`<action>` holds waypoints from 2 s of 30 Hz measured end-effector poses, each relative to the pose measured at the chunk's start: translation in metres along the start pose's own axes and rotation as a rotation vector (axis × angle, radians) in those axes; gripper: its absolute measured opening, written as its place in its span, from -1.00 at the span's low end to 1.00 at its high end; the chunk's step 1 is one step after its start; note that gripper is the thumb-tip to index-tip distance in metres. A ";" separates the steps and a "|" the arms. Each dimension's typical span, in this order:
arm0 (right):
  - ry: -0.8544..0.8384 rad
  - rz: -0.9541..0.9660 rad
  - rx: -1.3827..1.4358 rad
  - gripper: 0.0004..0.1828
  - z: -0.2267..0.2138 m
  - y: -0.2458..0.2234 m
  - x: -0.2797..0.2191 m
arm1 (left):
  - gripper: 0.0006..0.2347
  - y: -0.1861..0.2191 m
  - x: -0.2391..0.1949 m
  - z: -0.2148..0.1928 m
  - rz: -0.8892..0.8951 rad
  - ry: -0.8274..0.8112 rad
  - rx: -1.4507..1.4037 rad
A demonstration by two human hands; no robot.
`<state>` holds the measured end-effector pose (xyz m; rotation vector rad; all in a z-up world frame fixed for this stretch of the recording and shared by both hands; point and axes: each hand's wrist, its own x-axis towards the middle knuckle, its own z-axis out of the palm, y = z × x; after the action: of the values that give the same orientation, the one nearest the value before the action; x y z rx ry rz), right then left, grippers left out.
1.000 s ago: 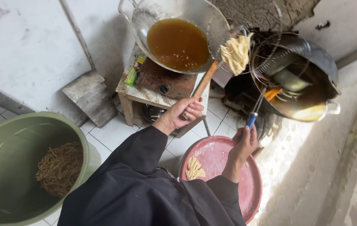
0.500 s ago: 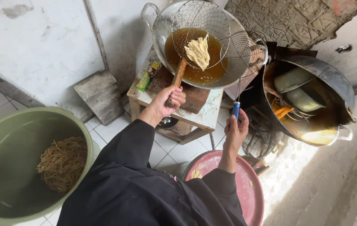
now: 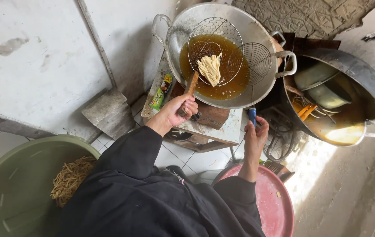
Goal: The person deep-fries long, thin food items in a large wok filled with hot oil. They use a wire mesh strainer and a wooden spatula to submerge, stir, and separate the items as they cook. The person occasionally lifts the strainer to drain excess oil from the food.
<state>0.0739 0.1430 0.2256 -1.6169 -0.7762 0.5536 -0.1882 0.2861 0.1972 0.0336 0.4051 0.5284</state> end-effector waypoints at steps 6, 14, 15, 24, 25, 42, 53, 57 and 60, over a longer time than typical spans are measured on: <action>-0.007 0.013 -0.122 -0.72 0.002 -0.016 0.001 | -0.86 0.006 0.015 -0.007 -0.041 -0.009 -0.064; -0.049 -0.020 -0.234 -0.77 -0.008 -0.049 0.003 | -0.85 0.021 0.040 0.000 -0.010 -0.048 -0.136; -0.055 0.002 -0.242 -0.77 -0.010 -0.053 0.001 | -0.85 0.016 0.038 -0.002 -0.012 -0.036 -0.111; -0.071 -0.007 -0.321 -0.76 -0.027 -0.031 0.023 | -0.85 0.015 0.055 -0.020 -0.045 -0.057 -0.158; -0.072 -0.012 -0.319 -0.76 -0.030 -0.033 0.021 | -0.85 0.010 0.053 -0.021 -0.041 -0.059 -0.156; -0.160 -0.146 -0.452 -0.80 -0.047 -0.038 0.035 | -0.32 -0.011 -0.042 0.053 0.235 0.428 1.052; -0.158 -0.144 -0.468 -0.79 -0.043 -0.046 0.038 | -0.50 -0.071 -0.031 0.032 0.974 0.444 1.541; -0.163 -0.150 -0.485 -0.78 -0.040 -0.055 0.032 | -0.65 -0.069 0.000 0.028 1.266 0.546 1.908; -0.157 -0.155 -0.494 -0.78 -0.044 -0.057 0.035 | -0.75 -0.045 -0.008 0.058 1.589 0.590 1.922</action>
<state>0.1185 0.1444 0.2918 -1.9545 -1.2148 0.3969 -0.1499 0.2472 0.2472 2.2549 1.3376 1.5019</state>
